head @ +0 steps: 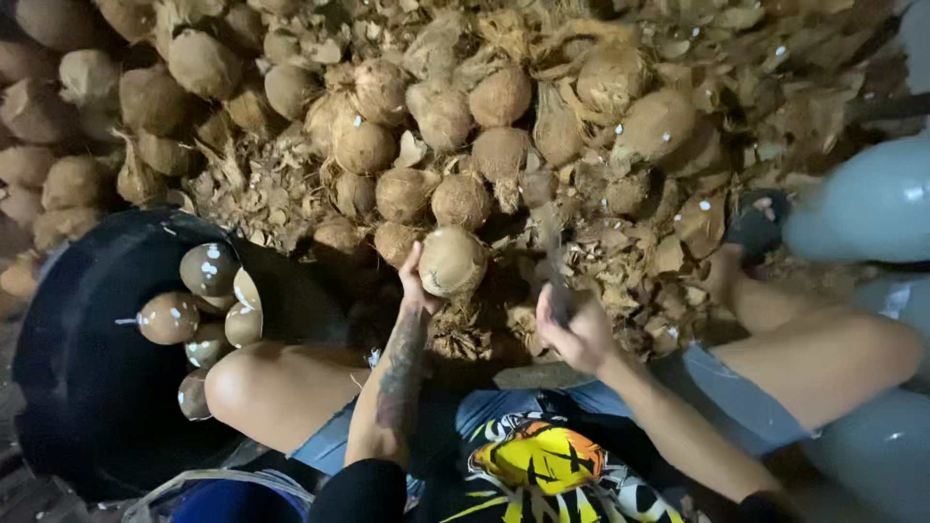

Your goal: The person sits on the ground and uses a large knife to peel the husk off coconuts. They hold each coconut in their left hand and strike it repeatedly with the knife in their right hand to remove the outer layer. After peeling, the person places the coconut into a black bucket.

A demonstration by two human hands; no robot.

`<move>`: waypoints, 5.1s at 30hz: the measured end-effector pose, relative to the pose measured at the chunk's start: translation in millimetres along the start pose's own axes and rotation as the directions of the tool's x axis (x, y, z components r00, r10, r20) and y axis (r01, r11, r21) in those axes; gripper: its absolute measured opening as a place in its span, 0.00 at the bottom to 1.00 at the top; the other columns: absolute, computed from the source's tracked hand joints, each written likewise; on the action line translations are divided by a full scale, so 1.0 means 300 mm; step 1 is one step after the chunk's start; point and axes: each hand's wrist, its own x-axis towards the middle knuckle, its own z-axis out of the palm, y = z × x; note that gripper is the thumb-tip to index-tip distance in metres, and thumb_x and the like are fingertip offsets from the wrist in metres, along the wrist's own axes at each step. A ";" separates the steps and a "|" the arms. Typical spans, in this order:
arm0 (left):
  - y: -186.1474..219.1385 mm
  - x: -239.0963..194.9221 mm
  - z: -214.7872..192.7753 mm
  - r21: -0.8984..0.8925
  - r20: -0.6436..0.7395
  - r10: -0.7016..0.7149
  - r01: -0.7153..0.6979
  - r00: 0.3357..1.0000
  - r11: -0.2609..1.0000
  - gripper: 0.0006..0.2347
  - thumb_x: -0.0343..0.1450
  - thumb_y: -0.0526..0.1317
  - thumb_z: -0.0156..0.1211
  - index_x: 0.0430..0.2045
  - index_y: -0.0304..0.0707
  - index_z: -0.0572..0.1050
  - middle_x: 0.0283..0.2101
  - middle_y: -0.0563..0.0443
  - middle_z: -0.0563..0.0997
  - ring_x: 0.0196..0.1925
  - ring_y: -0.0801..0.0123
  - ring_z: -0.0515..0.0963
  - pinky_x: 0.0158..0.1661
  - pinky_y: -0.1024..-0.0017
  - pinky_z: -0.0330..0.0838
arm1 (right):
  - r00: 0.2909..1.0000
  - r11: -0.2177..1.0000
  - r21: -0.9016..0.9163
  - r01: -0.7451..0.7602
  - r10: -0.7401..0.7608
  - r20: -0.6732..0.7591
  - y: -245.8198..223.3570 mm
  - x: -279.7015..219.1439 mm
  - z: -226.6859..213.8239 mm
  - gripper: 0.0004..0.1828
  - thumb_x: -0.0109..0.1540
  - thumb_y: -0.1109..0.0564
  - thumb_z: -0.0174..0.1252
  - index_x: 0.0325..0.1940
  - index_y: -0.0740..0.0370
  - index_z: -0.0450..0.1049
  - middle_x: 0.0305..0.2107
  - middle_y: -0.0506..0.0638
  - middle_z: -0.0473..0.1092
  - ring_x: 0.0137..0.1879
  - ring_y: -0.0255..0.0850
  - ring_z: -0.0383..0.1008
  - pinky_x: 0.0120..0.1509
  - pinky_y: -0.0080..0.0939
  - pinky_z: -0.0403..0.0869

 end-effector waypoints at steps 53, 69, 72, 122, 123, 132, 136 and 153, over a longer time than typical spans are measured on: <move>0.052 0.022 0.056 -0.289 -0.028 0.080 -0.085 0.996 0.954 0.32 0.60 0.65 0.66 0.53 0.47 0.82 0.51 0.33 0.84 0.52 0.40 0.84 0.54 0.42 0.81 | 0.814 0.699 0.597 0.394 -0.567 0.127 -0.269 0.036 0.096 0.07 0.52 0.72 0.54 0.25 0.66 0.66 0.15 0.61 0.72 0.21 0.49 0.75 0.26 0.39 0.69; 0.123 0.034 0.038 -0.124 -0.084 0.090 -0.100 0.992 0.987 0.30 0.66 0.64 0.67 0.57 0.48 0.80 0.63 0.41 0.81 0.58 0.48 0.84 0.56 0.45 0.80 | 0.988 0.990 -0.010 -0.139 0.139 0.065 0.157 0.042 0.088 0.21 0.55 0.61 0.56 0.06 0.61 0.66 0.00 0.55 0.63 0.09 0.48 0.69 0.20 0.44 0.68; 0.060 0.001 0.099 0.066 -0.048 0.096 -0.093 0.994 0.993 0.33 0.61 0.67 0.67 0.54 0.47 0.82 0.58 0.35 0.82 0.56 0.42 0.83 0.55 0.43 0.80 | 0.971 0.969 -0.102 0.226 -0.216 0.100 0.040 0.076 0.034 0.17 0.56 0.61 0.59 0.11 0.60 0.69 0.03 0.55 0.63 0.11 0.46 0.68 0.20 0.38 0.65; -0.040 0.081 0.026 0.037 -0.157 -0.010 0.016 0.988 0.999 0.25 0.65 0.65 0.67 0.48 0.52 0.84 0.49 0.41 0.87 0.50 0.47 0.87 0.55 0.44 0.80 | 0.932 0.793 -0.499 -0.349 0.241 -0.269 0.220 0.399 -0.078 0.29 0.59 0.46 0.60 0.61 0.61 0.69 0.36 0.70 0.80 0.52 0.69 0.81 0.55 0.70 0.75; -0.046 0.085 0.022 0.032 -0.150 -0.009 0.014 0.989 0.999 0.25 0.65 0.65 0.67 0.48 0.52 0.84 0.49 0.41 0.87 0.50 0.47 0.87 0.55 0.44 0.80 | 0.933 0.792 -0.504 -0.346 0.235 -0.271 0.187 0.462 -0.096 0.29 0.59 0.46 0.60 0.61 0.61 0.69 0.36 0.70 0.80 0.52 0.69 0.81 0.55 0.70 0.75; -0.052 0.056 0.084 0.057 -0.249 0.068 -0.055 0.966 0.997 0.26 0.65 0.64 0.69 0.49 0.50 0.84 0.49 0.43 0.87 0.51 0.53 0.87 0.56 0.49 0.80 | 0.971 0.423 -0.889 -0.178 -0.069 -0.227 -0.066 0.961 -0.235 0.28 0.65 0.46 0.58 0.64 0.64 0.71 0.42 0.70 0.80 0.52 0.64 0.83 0.53 0.66 0.80; -0.025 0.069 0.087 0.022 -0.251 0.062 -0.058 0.966 0.998 0.27 0.65 0.64 0.68 0.53 0.51 0.83 0.56 0.42 0.85 0.56 0.51 0.85 0.58 0.47 0.78 | 0.962 0.352 -0.908 -0.226 -0.063 -0.264 0.011 1.032 -0.215 0.31 0.67 0.43 0.58 0.68 0.66 0.72 0.64 0.64 0.68 0.66 0.66 0.73 0.62 0.65 0.78; 0.716 -0.537 0.148 0.294 0.257 0.698 -0.742 0.668 0.602 0.33 0.80 0.64 0.45 0.73 0.39 0.66 0.69 0.36 0.73 0.66 0.35 0.75 0.58 0.35 0.74 | 0.791 0.912 -0.094 0.399 -0.291 0.538 -0.643 0.647 0.740 0.66 0.56 0.38 0.77 0.85 0.60 0.44 0.76 0.75 0.47 0.83 0.65 0.47 0.86 0.63 0.49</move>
